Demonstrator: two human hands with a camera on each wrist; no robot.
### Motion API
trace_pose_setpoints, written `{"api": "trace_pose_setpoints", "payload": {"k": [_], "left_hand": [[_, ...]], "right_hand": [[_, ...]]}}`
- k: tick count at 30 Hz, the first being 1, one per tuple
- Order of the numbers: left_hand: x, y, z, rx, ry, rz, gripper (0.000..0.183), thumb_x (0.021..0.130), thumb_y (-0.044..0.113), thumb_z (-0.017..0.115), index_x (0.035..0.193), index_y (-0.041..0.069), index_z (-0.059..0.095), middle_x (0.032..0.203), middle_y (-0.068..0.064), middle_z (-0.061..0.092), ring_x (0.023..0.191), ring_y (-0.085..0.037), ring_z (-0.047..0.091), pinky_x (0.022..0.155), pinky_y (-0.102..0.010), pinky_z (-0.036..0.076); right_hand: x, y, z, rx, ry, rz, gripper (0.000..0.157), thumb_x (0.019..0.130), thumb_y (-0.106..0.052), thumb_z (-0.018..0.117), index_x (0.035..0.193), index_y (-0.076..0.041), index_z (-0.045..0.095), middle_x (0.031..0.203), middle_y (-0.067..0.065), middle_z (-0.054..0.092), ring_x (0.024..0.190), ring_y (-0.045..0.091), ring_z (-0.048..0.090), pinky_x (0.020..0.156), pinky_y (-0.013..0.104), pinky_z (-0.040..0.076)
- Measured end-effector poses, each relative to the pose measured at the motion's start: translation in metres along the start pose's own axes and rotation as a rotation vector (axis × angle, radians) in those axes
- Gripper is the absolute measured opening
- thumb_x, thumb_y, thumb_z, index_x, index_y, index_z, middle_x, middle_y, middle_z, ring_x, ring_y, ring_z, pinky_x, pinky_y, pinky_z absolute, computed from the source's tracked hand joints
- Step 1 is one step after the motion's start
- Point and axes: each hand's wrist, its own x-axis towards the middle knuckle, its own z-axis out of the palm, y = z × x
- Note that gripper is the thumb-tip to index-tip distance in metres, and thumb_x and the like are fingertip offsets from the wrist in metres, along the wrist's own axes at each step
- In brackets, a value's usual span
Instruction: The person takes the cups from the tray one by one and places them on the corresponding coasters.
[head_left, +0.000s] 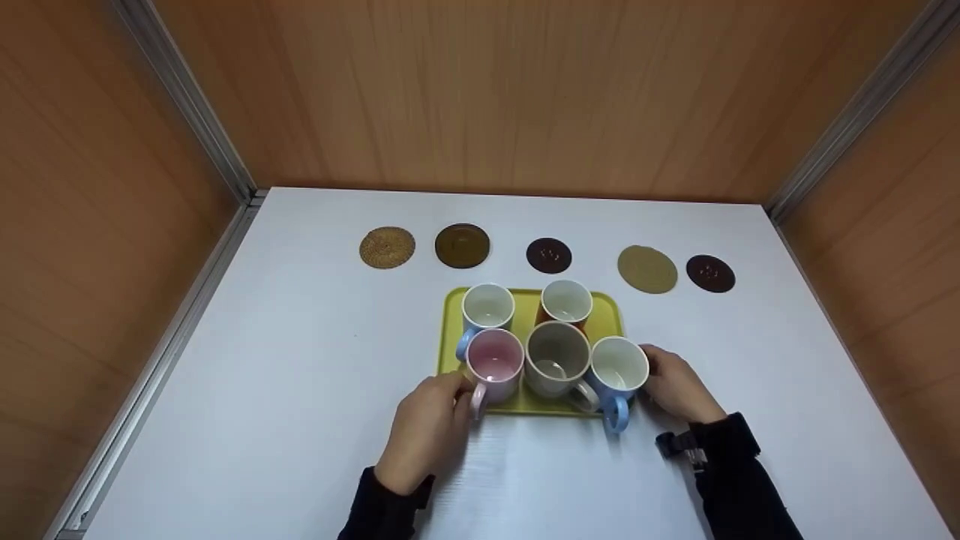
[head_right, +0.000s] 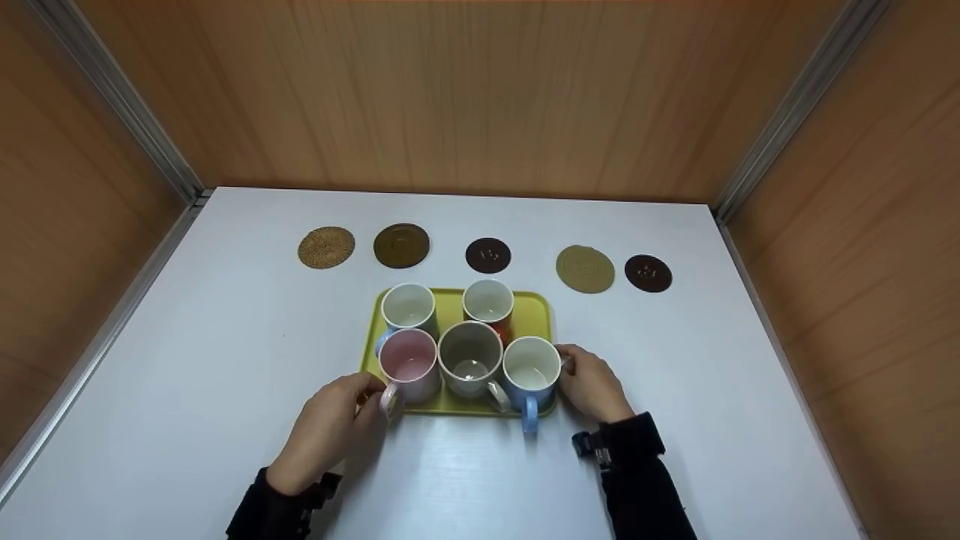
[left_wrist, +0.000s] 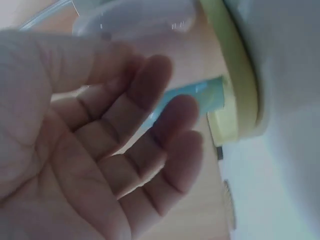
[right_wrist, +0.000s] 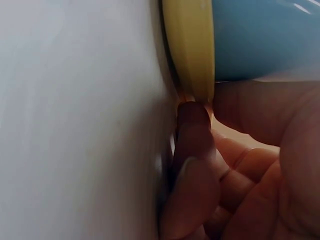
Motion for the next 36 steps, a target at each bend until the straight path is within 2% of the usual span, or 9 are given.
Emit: {"api": "trace_pose_setpoints", "payload": {"k": [4, 8, 10, 13, 17, 23, 29, 33, 36], "left_hand": [[-0.002, 0.000, 0.002, -0.173, 0.008, 0.001, 0.008, 0.103, 0.009, 0.066, 0.099, 0.010, 0.073, 0.087, 0.002, 0.071, 0.080, -0.009, 0.063, 0.072, -0.029, 0.054], [-0.002, 0.002, 0.004, -0.369, -0.046, -0.047, 0.012, 0.106, 0.016, 0.066, 0.099, 0.009, 0.072, 0.082, 0.004, 0.067, 0.073, -0.004, 0.056, 0.067, -0.021, 0.050], [-0.002, 0.003, 0.005, -0.427, -0.090, -0.079, 0.017, 0.106, 0.022, 0.067, 0.096, 0.010, 0.072, 0.079, 0.006, 0.063, 0.070, -0.003, 0.053, 0.065, -0.019, 0.046], [-0.002, 0.005, 0.008, -0.450, -0.133, -0.074, 0.023, 0.106, 0.025, 0.067, 0.089, 0.010, 0.070, 0.075, 0.005, 0.062, 0.067, -0.002, 0.049, 0.062, -0.019, 0.042], [-0.003, 0.006, 0.008, -0.480, -0.190, -0.064, 0.027, 0.109, 0.024, 0.062, 0.087, 0.010, 0.069, 0.078, -0.002, 0.071, 0.067, -0.002, 0.051, 0.062, -0.019, 0.042], [-0.006, 0.002, 0.003, -0.610, -0.276, -0.133, 0.032, 0.113, 0.027, 0.054, 0.096, 0.003, 0.067, 0.087, -0.010, 0.072, 0.071, -0.010, 0.060, 0.064, -0.022, 0.049], [-0.012, -0.002, -0.005, -0.704, -0.269, -0.221, 0.034, 0.114, 0.027, 0.051, 0.098, -0.001, 0.061, 0.080, -0.003, 0.059, 0.072, -0.011, 0.054, 0.065, -0.022, 0.045], [-0.018, -0.003, -0.010, -0.674, -0.241, -0.238, 0.031, 0.114, 0.026, 0.050, 0.095, 0.003, 0.058, 0.077, 0.001, 0.051, 0.069, -0.008, 0.047, 0.062, -0.020, 0.038], [-0.023, -0.003, -0.017, -0.690, -0.226, -0.267, 0.033, 0.115, 0.026, 0.048, 0.095, 0.002, 0.056, 0.078, 0.000, 0.050, 0.071, -0.011, 0.049, 0.063, -0.021, 0.041]], "right_hand": [[0.000, 0.000, 0.001, 0.004, 0.005, -0.002, 0.039, 0.099, -0.005, 0.065, 0.137, 0.003, 0.067, 0.134, 0.024, 0.072, 0.135, 0.045, 0.062, 0.116, 0.065, 0.045], [0.000, 0.000, 0.001, 0.002, 0.003, -0.006, 0.038, 0.099, -0.006, 0.066, 0.137, 0.003, 0.067, 0.134, 0.024, 0.072, 0.134, 0.045, 0.063, 0.116, 0.065, 0.045], [0.000, 0.000, 0.000, 0.001, 0.004, -0.005, 0.038, 0.100, -0.006, 0.066, 0.137, 0.003, 0.067, 0.134, 0.024, 0.072, 0.134, 0.045, 0.063, 0.115, 0.065, 0.046], [0.001, -0.001, 0.000, 0.002, 0.003, -0.004, 0.038, 0.099, -0.006, 0.066, 0.136, 0.003, 0.067, 0.133, 0.024, 0.072, 0.133, 0.045, 0.063, 0.115, 0.065, 0.046], [0.001, -0.001, 0.000, 0.002, -0.006, 0.003, 0.040, 0.099, -0.005, 0.065, 0.138, 0.003, 0.066, 0.134, 0.024, 0.072, 0.135, 0.045, 0.062, 0.116, 0.065, 0.045], [0.002, -0.002, 0.000, 0.000, -0.013, 0.016, 0.041, 0.100, -0.006, 0.064, 0.139, 0.003, 0.065, 0.136, 0.025, 0.071, 0.136, 0.046, 0.061, 0.117, 0.065, 0.044], [0.001, -0.003, 0.000, 0.006, -0.023, 0.044, 0.041, 0.100, -0.008, 0.064, 0.140, 0.002, 0.065, 0.136, 0.023, 0.071, 0.134, 0.042, 0.062, 0.116, 0.064, 0.045], [0.001, -0.002, 0.000, 0.003, -0.017, 0.033, 0.041, 0.099, -0.006, 0.066, 0.138, 0.002, 0.066, 0.134, 0.023, 0.072, 0.130, 0.041, 0.064, 0.114, 0.063, 0.047], [0.000, -0.002, -0.001, 0.005, -0.019, 0.042, 0.041, 0.099, -0.006, 0.065, 0.139, 0.003, 0.065, 0.135, 0.024, 0.071, 0.131, 0.042, 0.064, 0.114, 0.064, 0.047]]}}
